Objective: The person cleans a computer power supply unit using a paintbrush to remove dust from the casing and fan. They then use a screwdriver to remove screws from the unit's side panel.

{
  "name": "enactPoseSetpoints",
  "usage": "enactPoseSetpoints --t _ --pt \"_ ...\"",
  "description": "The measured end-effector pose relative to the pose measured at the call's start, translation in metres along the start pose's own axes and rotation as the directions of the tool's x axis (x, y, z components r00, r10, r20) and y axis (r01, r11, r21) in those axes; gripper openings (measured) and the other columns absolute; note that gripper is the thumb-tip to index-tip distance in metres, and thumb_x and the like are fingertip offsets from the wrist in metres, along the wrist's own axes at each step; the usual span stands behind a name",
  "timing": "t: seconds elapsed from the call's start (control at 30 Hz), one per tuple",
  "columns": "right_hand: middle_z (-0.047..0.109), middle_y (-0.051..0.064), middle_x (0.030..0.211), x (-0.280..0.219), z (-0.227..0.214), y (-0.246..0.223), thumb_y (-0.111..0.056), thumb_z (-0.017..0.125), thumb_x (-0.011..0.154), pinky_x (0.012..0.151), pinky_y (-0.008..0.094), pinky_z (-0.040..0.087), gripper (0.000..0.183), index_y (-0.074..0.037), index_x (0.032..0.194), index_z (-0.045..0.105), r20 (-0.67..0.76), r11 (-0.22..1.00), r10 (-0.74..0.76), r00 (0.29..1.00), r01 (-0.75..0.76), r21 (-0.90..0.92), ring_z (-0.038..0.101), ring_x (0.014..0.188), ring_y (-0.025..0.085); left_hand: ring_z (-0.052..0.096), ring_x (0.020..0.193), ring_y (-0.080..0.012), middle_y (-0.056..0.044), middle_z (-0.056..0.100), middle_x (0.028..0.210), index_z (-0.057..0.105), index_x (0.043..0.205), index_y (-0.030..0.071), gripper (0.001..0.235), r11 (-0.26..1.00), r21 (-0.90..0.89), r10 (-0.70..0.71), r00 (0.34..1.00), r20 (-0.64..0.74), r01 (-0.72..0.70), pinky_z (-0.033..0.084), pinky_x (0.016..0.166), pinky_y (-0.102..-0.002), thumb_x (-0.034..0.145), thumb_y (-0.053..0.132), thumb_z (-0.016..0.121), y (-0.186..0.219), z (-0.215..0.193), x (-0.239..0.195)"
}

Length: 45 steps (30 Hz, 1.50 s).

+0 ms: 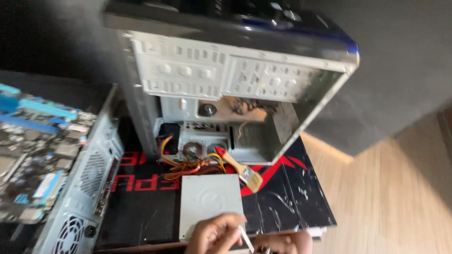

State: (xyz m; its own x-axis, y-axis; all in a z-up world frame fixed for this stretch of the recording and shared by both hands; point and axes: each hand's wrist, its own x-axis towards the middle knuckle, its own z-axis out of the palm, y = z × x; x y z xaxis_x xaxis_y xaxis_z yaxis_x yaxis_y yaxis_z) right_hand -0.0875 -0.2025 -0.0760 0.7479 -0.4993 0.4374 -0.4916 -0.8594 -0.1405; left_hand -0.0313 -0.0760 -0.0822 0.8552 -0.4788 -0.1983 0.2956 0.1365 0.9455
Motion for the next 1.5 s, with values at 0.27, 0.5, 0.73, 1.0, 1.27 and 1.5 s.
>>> enactPoseSetpoints --t 0.27,0.5,0.73,1.0,1.27,1.5 --pt "0.045 -0.001 0.054 0.101 0.092 0.151 -0.026 0.077 0.089 0.048 0.03 0.032 0.039 -0.012 0.064 0.051 0.085 0.818 -0.142 0.986 0.068 0.571 0.04 0.051 0.009 0.051 0.065 -0.0169 -0.019 0.067 0.095 0.069 0.128 -0.009 0.053 0.923 -0.022 0.372 0.906 -0.202 -0.384 0.042 0.061 -0.031 0.1 0.031 0.046 0.007 -0.022 -0.006" --pt "0.053 0.007 0.067 0.163 0.142 0.155 -0.025 0.067 0.091 0.047 0.04 0.038 0.035 -0.007 0.067 0.048 0.133 0.943 -0.208 0.969 0.162 0.291 0.049 0.057 0.024 0.064 0.071 -0.0199 -0.017 0.069 0.096 0.07 0.121 -0.008 0.041 0.86 0.069 0.51 0.849 -0.139 -0.505 0.056 0.068 -0.035 0.104 0.023 0.05 -0.006 -0.028 -0.003" --pt "0.064 0.012 0.078 0.17 0.148 0.124 -0.023 0.063 0.094 0.05 0.047 0.049 0.022 -0.007 0.079 0.063 0.191 0.965 -0.229 0.955 0.196 0.175 0.062 0.063 0.035 0.064 0.087 -0.0251 -0.019 0.06 0.112 0.074 0.113 -0.008 0.036 0.811 0.16 0.583 0.753 -0.304 -0.563 0.059 0.078 -0.037 0.101 0.02 0.055 -0.015 -0.025 -0.007" --pt "0.063 0.007 0.069 0.128 0.09 0.129 -0.029 0.069 0.096 0.06 0.038 0.045 0.026 -0.005 0.084 0.066 0.121 0.83 -0.315 0.941 0.212 0.516 0.06 0.065 0.025 0.05 0.071 -0.0172 -0.013 0.065 0.092 0.075 0.114 -0.006 0.032 0.796 0.099 0.6 0.758 -0.257 -0.596 0.046 0.062 -0.031 0.102 0.018 0.058 -0.02 -0.027 -0.006" --pt "0.066 0.006 0.07 0.016 0.032 0.092 -0.022 0.056 0.101 0.059 0.026 0.05 0.037 0.001 0.122 0.075 0.418 0.313 -0.429 0.801 -0.302 0.901 0.059 0.06 0.013 0.076 0.073 -0.0306 -0.02 0.072 0.1 0.073 0.114 -0.004 0.022 0.768 0.021 0.637 0.761 -0.12 -0.64 0.07 0.071 -0.037 0.099 0.005 0.061 -0.001 -0.012 -0.005" --pt "0.077 0.019 0.115 0.014 0.017 0.073 -0.017 0.061 0.099 0.087 0.031 0.065 0.031 0.005 0.121 0.069 0.051 0.272 -0.602 0.797 0.144 0.952 0.08 0.102 0.029 0.073 0.068 -0.0276 -0.017 0.07 0.097 0.073 0.105 -0.005 0.02 0.829 -0.044 0.546 0.823 -0.158 -0.558 0.069 0.068 -0.035 0.101 0.011 0.062 0.021 0.008 -0.025"
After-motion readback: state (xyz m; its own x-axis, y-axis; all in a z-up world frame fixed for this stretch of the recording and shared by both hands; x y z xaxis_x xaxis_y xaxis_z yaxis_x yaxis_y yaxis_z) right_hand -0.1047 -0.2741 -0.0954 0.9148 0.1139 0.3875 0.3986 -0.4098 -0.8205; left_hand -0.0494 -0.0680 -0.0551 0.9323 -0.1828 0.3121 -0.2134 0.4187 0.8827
